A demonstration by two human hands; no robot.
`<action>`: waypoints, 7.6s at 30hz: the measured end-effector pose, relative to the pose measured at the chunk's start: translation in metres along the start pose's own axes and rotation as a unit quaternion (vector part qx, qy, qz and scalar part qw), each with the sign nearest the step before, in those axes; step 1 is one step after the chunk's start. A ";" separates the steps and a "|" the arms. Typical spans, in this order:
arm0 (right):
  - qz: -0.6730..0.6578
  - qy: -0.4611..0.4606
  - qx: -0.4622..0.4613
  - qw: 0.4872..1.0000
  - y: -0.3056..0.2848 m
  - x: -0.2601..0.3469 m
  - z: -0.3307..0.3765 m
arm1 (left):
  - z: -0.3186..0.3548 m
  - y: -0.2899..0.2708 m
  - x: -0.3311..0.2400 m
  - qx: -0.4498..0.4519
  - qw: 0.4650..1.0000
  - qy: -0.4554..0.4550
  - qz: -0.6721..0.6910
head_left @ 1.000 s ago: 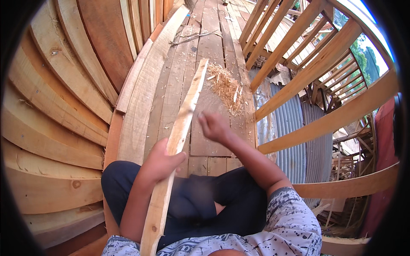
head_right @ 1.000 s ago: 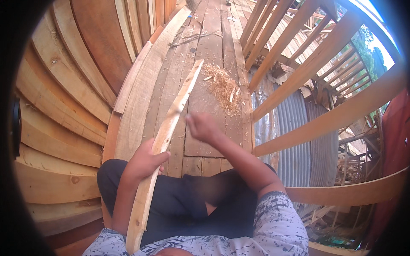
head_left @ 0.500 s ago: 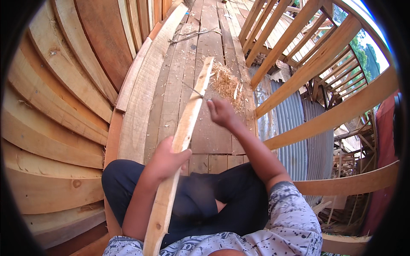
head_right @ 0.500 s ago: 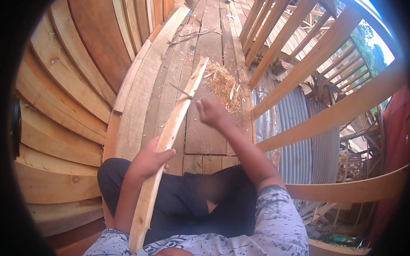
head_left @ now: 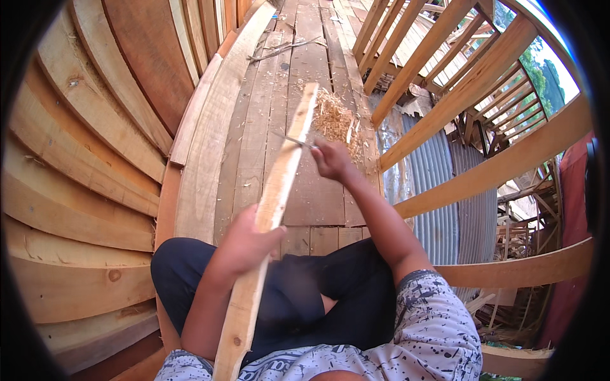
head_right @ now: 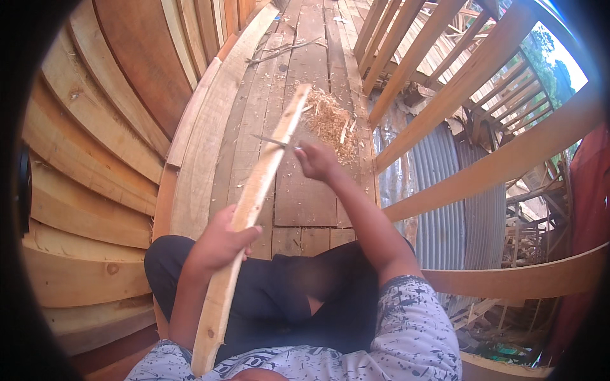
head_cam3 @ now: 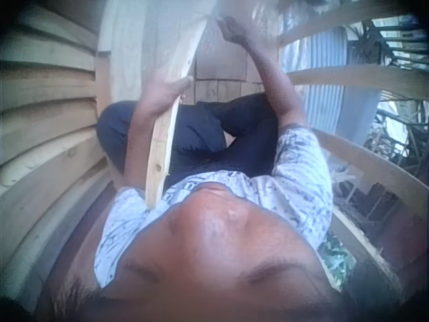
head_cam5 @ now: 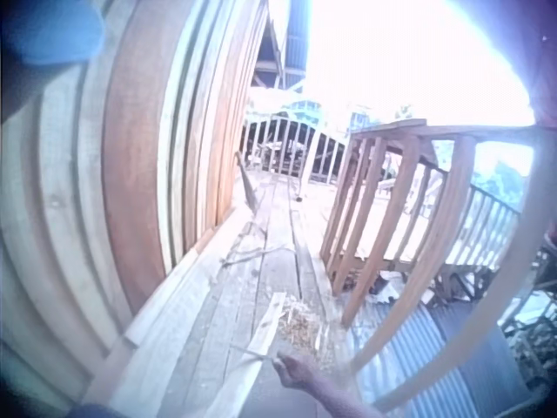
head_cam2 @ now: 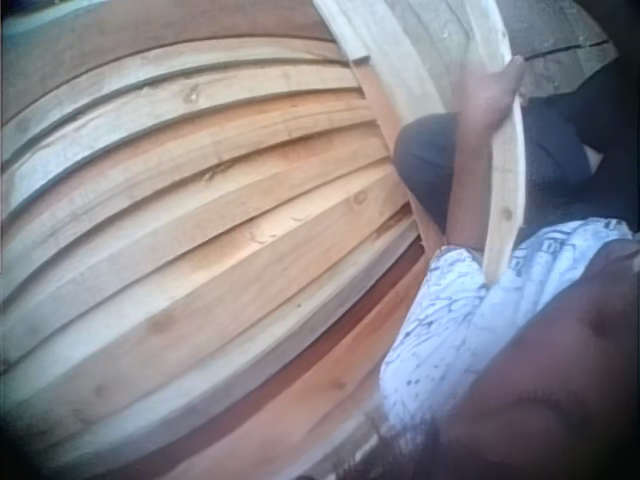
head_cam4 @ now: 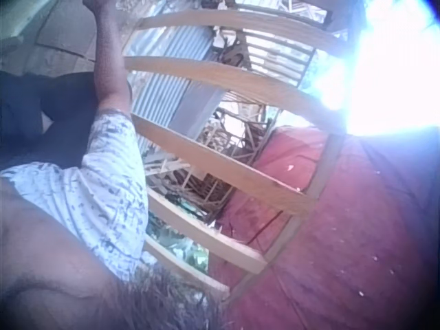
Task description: The person sits cross-legged on a wooden floor and uses a knife to shave and shape a long, thin piece of wood. They hold the wood with their left hand and repeatedly scrape the surface with the knife in their right hand, creating wood shavings that accumulate on the floor.
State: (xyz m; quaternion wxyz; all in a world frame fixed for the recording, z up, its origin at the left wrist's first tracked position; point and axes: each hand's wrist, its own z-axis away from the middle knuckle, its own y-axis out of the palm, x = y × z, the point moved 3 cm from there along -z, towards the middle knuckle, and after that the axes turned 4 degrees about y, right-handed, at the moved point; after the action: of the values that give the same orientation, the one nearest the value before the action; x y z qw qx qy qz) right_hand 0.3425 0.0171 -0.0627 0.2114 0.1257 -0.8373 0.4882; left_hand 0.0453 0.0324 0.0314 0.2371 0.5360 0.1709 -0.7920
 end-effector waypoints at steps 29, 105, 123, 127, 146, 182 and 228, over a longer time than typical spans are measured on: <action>0.010 0.028 0.002 1.000 -0.007 0.008 -0.008 | 0.001 -0.001 -0.002 0.008 0.999 -0.033 0.023; 0.012 0.076 0.011 0.997 -0.026 -0.013 0.022 | 0.010 0.008 -0.004 0.030 0.997 -0.061 -0.030; -0.042 0.020 0.029 0.999 0.001 0.057 0.012 | 0.011 -0.010 -0.006 -0.050 0.996 -0.026 -0.073; -0.027 -0.018 0.024 0.999 0.008 0.071 0.018 | 0.015 -0.011 -0.004 -0.055 0.997 -0.009 -0.061; 0.004 -0.024 0.058 0.998 0.007 0.055 0.014 | 0.010 -0.004 -0.002 -0.035 0.999 -0.016 -0.027; 0.027 0.012 0.058 0.998 -0.003 0.011 -0.006 | 0.011 -0.005 -0.007 -0.050 0.996 -0.029 -0.064; -0.005 -0.066 0.111 0.992 0.002 0.043 0.011 | 0.004 -0.004 0.007 -0.043 0.994 -0.017 -0.096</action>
State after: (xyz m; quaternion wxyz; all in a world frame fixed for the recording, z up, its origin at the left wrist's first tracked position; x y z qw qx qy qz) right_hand 0.3010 0.0082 -0.0490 0.1431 0.1846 -0.7897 0.5674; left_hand 0.0378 0.0319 0.0268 0.1851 0.4933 0.2516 -0.8119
